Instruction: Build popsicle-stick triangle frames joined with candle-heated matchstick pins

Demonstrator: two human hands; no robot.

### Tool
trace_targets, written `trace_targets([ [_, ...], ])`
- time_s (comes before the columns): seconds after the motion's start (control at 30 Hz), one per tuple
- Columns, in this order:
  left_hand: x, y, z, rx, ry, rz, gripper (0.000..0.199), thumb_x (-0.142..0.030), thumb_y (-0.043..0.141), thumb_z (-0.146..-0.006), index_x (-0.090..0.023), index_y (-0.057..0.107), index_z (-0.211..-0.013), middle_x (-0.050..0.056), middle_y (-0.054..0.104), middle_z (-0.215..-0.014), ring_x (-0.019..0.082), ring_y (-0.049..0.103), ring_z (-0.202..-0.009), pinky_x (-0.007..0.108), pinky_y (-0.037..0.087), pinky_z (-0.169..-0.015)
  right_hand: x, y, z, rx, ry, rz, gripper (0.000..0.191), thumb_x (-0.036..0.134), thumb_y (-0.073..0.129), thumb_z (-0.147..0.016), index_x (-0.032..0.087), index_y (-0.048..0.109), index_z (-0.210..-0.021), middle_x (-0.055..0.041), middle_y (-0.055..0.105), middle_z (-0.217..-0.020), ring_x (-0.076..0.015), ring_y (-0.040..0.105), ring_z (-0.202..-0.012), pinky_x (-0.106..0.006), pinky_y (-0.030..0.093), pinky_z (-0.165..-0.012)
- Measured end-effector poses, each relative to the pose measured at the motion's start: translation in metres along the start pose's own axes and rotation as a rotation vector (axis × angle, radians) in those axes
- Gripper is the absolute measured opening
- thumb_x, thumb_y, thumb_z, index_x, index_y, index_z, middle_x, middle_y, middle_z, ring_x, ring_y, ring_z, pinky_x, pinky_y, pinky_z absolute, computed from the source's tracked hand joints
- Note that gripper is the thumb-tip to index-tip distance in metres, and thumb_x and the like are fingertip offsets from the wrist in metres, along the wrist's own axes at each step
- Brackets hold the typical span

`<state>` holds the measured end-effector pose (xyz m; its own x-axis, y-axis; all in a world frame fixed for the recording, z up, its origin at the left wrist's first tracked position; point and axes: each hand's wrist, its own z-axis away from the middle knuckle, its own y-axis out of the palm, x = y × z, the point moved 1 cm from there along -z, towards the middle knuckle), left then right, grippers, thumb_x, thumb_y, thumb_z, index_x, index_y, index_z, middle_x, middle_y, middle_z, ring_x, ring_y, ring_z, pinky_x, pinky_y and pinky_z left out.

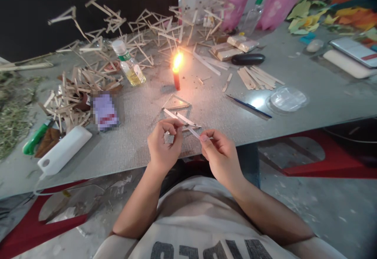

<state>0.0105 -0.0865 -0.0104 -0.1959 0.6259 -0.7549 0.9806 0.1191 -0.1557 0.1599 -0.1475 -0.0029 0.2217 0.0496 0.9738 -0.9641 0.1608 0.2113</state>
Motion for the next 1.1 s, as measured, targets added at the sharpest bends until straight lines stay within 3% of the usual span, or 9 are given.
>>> trace_targets([
  [0.47,0.001,-0.001,0.001,0.01,0.012,-0.002,0.024,-0.01,0.066,-0.093,-0.022,0.047,-0.084,0.005,0.074,-0.095,0.016,0.072,-0.088,0.033,0.06,-0.08,-0.001,-0.005,0.0,-0.006,-0.065,0.186,0.047,0.058,0.058,-0.1,0.018,0.064,-0.076,0.0059,0.042,-0.053,-0.0084,0.037,-0.047,-0.025,0.026,-0.046],
  [0.9,0.001,-0.001,0.001,0.015,0.009,-0.014,0.021,-0.013,0.066,-0.093,-0.023,0.049,-0.086,0.005,0.074,-0.095,0.016,0.073,-0.088,0.033,0.06,-0.08,0.004,-0.011,-0.003,-0.1,-0.177,0.428,0.048,0.057,0.055,-0.101,0.017,0.068,-0.077,0.0043,0.045,-0.052,-0.01,0.041,-0.049,-0.025,0.03,-0.048],
  [1.1,0.002,-0.001,0.001,0.013,0.006,-0.002,0.021,-0.011,0.065,-0.093,-0.023,0.049,-0.086,0.005,0.074,-0.095,0.016,0.072,-0.088,0.034,0.06,-0.081,-0.001,-0.017,-0.001,-0.113,-0.141,0.363,0.047,0.057,0.057,-0.101,0.017,0.068,-0.079,0.006,0.041,-0.05,-0.0089,0.036,-0.047,-0.026,0.026,-0.047],
])
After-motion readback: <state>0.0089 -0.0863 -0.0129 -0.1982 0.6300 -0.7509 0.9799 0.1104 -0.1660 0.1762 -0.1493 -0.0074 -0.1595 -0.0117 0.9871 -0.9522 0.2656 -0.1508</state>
